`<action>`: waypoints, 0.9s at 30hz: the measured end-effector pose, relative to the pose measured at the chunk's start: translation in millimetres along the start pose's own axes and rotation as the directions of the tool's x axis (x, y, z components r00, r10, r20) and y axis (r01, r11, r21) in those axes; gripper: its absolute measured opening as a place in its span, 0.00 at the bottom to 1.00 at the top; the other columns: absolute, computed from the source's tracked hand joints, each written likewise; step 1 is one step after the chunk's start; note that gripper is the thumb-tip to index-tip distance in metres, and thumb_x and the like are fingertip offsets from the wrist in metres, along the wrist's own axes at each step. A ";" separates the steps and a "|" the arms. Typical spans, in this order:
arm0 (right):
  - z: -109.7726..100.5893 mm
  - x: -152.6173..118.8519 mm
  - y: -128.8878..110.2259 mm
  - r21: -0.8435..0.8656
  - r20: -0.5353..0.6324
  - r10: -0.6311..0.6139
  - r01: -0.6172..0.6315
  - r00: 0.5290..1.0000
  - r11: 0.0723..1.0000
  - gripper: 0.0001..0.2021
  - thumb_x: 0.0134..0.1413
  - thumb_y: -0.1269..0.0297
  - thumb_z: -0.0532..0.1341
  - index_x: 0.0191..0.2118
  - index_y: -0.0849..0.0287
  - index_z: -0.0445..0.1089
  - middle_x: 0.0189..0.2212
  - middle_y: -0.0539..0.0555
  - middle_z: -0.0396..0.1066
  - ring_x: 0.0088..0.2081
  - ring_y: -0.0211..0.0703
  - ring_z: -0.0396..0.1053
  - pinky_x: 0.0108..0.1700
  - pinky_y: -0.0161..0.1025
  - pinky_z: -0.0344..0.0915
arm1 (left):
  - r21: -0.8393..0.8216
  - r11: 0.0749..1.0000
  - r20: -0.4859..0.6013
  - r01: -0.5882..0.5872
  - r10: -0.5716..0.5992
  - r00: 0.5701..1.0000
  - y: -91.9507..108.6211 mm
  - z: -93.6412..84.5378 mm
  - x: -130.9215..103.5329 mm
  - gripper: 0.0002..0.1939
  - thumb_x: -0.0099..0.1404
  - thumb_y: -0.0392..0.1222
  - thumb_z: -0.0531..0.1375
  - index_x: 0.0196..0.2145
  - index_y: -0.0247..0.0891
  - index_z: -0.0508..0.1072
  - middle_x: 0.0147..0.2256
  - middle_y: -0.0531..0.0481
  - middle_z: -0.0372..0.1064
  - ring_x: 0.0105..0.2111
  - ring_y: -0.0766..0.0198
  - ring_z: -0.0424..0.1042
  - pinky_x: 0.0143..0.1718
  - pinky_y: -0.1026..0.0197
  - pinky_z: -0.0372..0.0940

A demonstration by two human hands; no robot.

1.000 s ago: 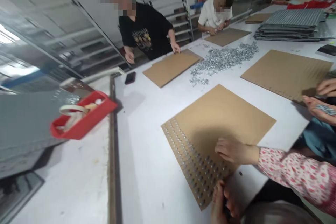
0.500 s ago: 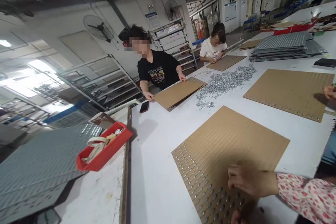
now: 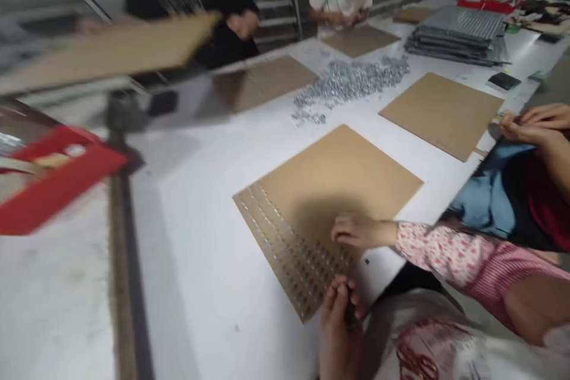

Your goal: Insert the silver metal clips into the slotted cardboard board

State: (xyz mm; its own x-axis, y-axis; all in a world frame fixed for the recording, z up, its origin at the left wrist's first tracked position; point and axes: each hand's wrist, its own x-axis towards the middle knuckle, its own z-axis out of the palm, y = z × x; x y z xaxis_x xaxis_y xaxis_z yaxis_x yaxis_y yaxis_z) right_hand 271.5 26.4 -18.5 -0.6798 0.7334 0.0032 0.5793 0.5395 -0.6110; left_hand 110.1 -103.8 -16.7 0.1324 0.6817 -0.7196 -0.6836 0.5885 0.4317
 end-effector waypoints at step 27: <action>-6.5 6.8 -11.7 -0.162 0.100 -0.022 0.038 0.995 0.986 0.11 0.62 0.66 0.52 0.35 0.61 0.71 0.30 0.54 0.68 0.35 0.40 0.63 0.42 0.38 0.57 | -0.130 0.991 -0.042 0.030 -0.036 0.999 9.7 13.5 -11.3 0.12 0.48 0.38 0.71 0.31 0.35 0.76 0.30 0.51 0.67 0.24 0.74 0.62 0.23 0.71 0.59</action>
State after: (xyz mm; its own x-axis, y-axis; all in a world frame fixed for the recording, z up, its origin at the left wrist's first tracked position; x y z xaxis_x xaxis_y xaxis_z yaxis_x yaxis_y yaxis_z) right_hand 263.0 27.8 -6.2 -0.7336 0.6767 -0.0624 0.6183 0.6266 -0.4745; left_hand 111.5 -99.9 3.0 0.1267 0.6417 -0.7564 -0.7668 0.5471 0.3357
